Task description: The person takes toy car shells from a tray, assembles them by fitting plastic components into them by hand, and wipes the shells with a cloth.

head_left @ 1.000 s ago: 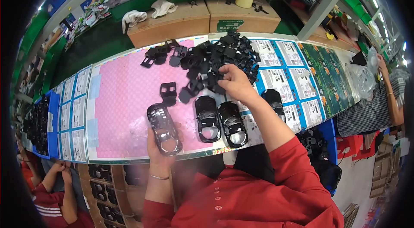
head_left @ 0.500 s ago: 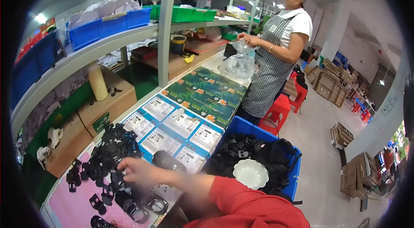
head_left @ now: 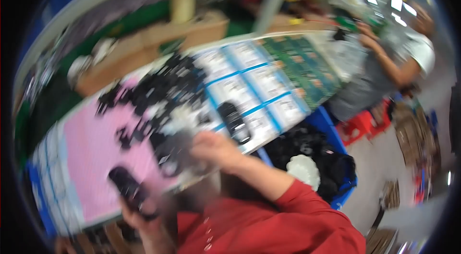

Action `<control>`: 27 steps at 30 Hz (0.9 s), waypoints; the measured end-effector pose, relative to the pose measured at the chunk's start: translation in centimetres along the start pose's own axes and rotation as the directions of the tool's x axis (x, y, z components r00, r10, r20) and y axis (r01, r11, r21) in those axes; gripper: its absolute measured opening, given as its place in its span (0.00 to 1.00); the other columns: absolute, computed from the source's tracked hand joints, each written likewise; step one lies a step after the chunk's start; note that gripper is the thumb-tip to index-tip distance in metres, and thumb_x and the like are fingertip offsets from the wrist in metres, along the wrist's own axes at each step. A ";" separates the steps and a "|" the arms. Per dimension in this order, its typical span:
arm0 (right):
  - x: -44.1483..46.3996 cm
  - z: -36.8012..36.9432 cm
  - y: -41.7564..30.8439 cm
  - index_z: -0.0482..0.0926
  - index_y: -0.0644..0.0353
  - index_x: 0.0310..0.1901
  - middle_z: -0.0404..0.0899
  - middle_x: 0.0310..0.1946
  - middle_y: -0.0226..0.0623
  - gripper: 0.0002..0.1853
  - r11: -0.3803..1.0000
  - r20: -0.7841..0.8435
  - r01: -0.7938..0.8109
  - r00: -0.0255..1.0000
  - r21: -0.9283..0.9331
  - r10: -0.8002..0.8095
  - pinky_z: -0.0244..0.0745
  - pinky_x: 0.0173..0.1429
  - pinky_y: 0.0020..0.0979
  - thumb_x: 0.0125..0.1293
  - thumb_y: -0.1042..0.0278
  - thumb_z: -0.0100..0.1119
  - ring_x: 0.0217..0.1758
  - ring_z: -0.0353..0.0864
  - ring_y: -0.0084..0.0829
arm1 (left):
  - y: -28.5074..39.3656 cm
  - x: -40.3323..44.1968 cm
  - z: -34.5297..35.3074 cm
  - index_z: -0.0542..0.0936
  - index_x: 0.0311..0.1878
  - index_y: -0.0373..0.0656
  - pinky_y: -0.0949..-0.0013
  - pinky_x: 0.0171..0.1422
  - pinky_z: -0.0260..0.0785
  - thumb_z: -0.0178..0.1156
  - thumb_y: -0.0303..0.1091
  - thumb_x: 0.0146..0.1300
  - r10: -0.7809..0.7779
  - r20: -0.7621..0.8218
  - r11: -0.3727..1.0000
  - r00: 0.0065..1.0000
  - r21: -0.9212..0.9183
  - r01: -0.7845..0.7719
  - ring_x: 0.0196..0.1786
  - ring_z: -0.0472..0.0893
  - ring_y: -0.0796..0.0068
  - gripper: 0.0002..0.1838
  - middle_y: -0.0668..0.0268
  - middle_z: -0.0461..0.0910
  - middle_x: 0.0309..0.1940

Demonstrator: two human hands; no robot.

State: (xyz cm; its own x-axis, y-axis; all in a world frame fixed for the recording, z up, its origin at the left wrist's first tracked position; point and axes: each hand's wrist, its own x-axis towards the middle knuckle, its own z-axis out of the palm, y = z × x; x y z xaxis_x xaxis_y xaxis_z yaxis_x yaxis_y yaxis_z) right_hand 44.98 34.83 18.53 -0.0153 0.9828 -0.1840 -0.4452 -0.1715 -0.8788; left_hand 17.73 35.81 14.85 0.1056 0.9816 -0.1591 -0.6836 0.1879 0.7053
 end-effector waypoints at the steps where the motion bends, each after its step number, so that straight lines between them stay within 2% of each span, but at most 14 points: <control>1: -0.1 0.2 -0.1 0.74 0.54 0.39 0.75 0.28 0.24 0.10 0.993 -0.060 -0.014 0.998 -0.120 0.006 0.71 0.32 0.21 0.59 0.68 0.65 0.29 0.74 0.17 | 0.5 -0.8 1.4 0.73 0.57 0.44 0.58 0.37 0.70 0.43 0.61 0.67 -0.227 0.072 0.931 0.971 -0.278 0.238 0.35 0.76 0.58 0.31 0.50 0.78 0.44; 2: -0.5 0.3 0.1 0.73 0.54 0.38 0.76 0.30 0.25 0.09 0.994 -0.074 -0.088 0.994 -0.059 0.083 0.71 0.33 0.22 0.60 0.68 0.64 0.31 0.74 0.17 | 0.7 -1.6 2.1 0.73 0.56 0.39 0.58 0.38 0.69 0.43 0.63 0.65 -0.247 -0.006 0.950 0.969 -0.197 0.241 0.33 0.76 0.58 0.35 0.49 0.79 0.43; 3: -0.6 0.3 1.0 0.72 0.53 0.38 0.75 0.30 0.24 0.08 1.000 -0.046 -0.020 0.999 -0.018 0.019 0.71 0.33 0.21 0.61 0.69 0.63 0.31 0.74 0.17 | 0.4 -2.1 1.3 0.73 0.54 0.32 0.58 0.40 0.71 0.44 0.66 0.62 -0.289 0.049 0.932 0.956 -0.216 0.293 0.34 0.77 0.58 0.40 0.50 0.79 0.41; 4: -0.9 0.3 1.2 0.72 0.52 0.39 0.73 0.29 0.23 0.08 0.999 -0.001 -0.036 0.999 0.007 0.036 0.71 0.34 0.21 0.61 0.70 0.62 0.30 0.73 0.17 | 0.3 -3.0 0.4 0.74 0.52 0.30 0.59 0.42 0.72 0.47 0.67 0.59 -0.357 0.059 0.912 0.932 -0.192 0.362 0.37 0.79 0.58 0.42 0.50 0.79 0.42; 5: -1.3 1.0 0.9 0.71 0.52 0.37 0.72 0.28 0.22 0.08 0.999 -0.010 -0.046 0.999 -0.029 0.046 0.68 0.33 0.20 0.61 0.70 0.62 0.29 0.72 0.16 | 0.3 -3.6 -0.8 0.71 0.55 0.30 0.59 0.51 0.74 0.45 0.59 0.65 -0.266 0.238 0.940 0.934 -0.151 0.306 0.43 0.81 0.57 0.36 0.48 0.78 0.47; 6: -1.3 0.6 1.5 0.69 0.53 0.36 0.71 0.27 0.22 0.09 1.000 0.075 -0.022 0.997 -0.002 0.022 0.66 0.31 0.20 0.61 0.71 0.62 0.28 0.70 0.16 | 0.2 -4.3 -2.5 0.71 0.55 0.29 0.58 0.50 0.75 0.52 0.61 0.60 -0.301 0.314 0.917 0.901 -0.163 0.363 0.43 0.81 0.58 0.39 0.48 0.77 0.48; 8: -1.5 1.8 1.9 0.68 0.54 0.35 0.70 0.26 0.23 0.10 0.998 0.090 -0.055 0.994 -0.039 0.058 0.64 0.32 0.19 0.60 0.71 0.62 0.27 0.68 0.16 | 0.2 -6.6 -4.9 0.73 0.49 0.26 0.61 0.44 0.73 0.54 0.71 0.51 -0.274 0.174 0.946 0.946 -0.130 0.298 0.38 0.79 0.58 0.47 0.48 0.78 0.41; 11: -2.3 1.8 2.5 0.69 0.55 0.36 0.71 0.27 0.23 0.10 0.994 0.188 -0.103 0.976 -0.043 0.109 0.63 0.33 0.18 0.59 0.73 0.63 0.29 0.68 0.15 | 0.2 -11.3 -10.3 0.73 0.50 0.27 0.60 0.43 0.73 0.55 0.71 0.50 -0.205 0.008 0.960 0.979 -0.194 0.203 0.38 0.79 0.58 0.47 0.49 0.78 0.40; 12: -2.6 1.9 2.4 0.69 0.56 0.36 0.71 0.28 0.23 0.10 0.987 0.239 -0.146 0.958 -0.068 0.158 0.63 0.34 0.18 0.59 0.74 0.63 0.29 0.68 0.14 | 0.5 -12.9 -11.5 0.74 0.50 0.28 0.59 0.44 0.73 0.52 0.70 0.54 -0.236 -0.115 0.931 0.965 -0.309 0.191 0.38 0.79 0.56 0.45 0.50 0.77 0.39; 14: -3.1 2.0 2.7 0.69 0.57 0.36 0.71 0.28 0.23 0.10 0.976 0.278 -0.196 0.936 -0.090 0.214 0.63 0.34 0.18 0.59 0.75 0.63 0.29 0.68 0.13 | 0.8 -14.3 -14.0 0.74 0.48 0.29 0.56 0.45 0.73 0.48 0.67 0.59 -0.258 -0.449 0.931 0.855 -0.352 0.096 0.38 0.79 0.54 0.41 0.51 0.78 0.38; 18: -3.7 2.8 3.6 0.71 0.59 0.36 0.70 0.29 0.22 0.08 0.964 0.335 -0.235 0.905 -0.122 0.263 0.61 0.35 0.15 0.59 0.78 0.61 0.29 0.66 0.11 | -0.8 -16.2 -17.8 0.74 0.47 0.31 0.54 0.47 0.73 0.45 0.64 0.63 -0.268 -0.563 0.943 0.782 -0.319 0.093 0.41 0.79 0.52 0.37 0.51 0.79 0.39; 20: -4.1 2.9 4.2 0.71 0.58 0.36 0.69 0.28 0.21 0.08 0.939 0.339 -0.279 0.880 -0.201 0.334 0.61 0.35 0.15 0.60 0.79 0.61 0.30 0.65 0.11 | -1.5 -15.8 -16.5 0.75 0.48 0.35 0.53 0.50 0.73 0.45 0.61 0.64 -0.306 -0.681 0.945 0.665 -0.300 0.127 0.43 0.80 0.52 0.33 0.51 0.80 0.40; 25: -5.7 2.5 5.5 0.72 0.58 0.36 0.70 0.28 0.20 0.07 0.908 0.343 -0.367 0.842 -0.200 0.416 0.61 0.35 0.15 0.61 0.81 0.59 0.30 0.65 0.10 | -2.1 -14.0 -17.4 0.74 0.51 0.37 0.54 0.51 0.74 0.46 0.57 0.66 -0.270 -0.646 0.963 0.713 -0.188 0.194 0.43 0.81 0.53 0.29 0.51 0.80 0.41; 27: -6.4 1.7 6.3 0.72 0.58 0.36 0.71 0.29 0.20 0.07 0.902 0.321 -0.394 0.843 -0.177 0.432 0.61 0.35 0.15 0.61 0.81 0.59 0.30 0.66 0.10 | -1.9 -13.2 -17.7 0.73 0.52 0.37 0.54 0.51 0.74 0.48 0.58 0.66 -0.355 -0.573 0.935 0.738 -0.228 0.273 0.43 0.81 0.54 0.30 0.50 0.80 0.42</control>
State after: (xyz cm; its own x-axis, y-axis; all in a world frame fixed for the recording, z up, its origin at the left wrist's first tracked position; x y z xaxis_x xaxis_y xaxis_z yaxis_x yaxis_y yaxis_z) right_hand 40.77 27.59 14.97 -0.4927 0.7764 -0.3929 -0.2369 -0.5542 -0.7980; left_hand 4.86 21.85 3.34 -0.0933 0.6382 -0.7642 -0.7745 0.4358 0.4585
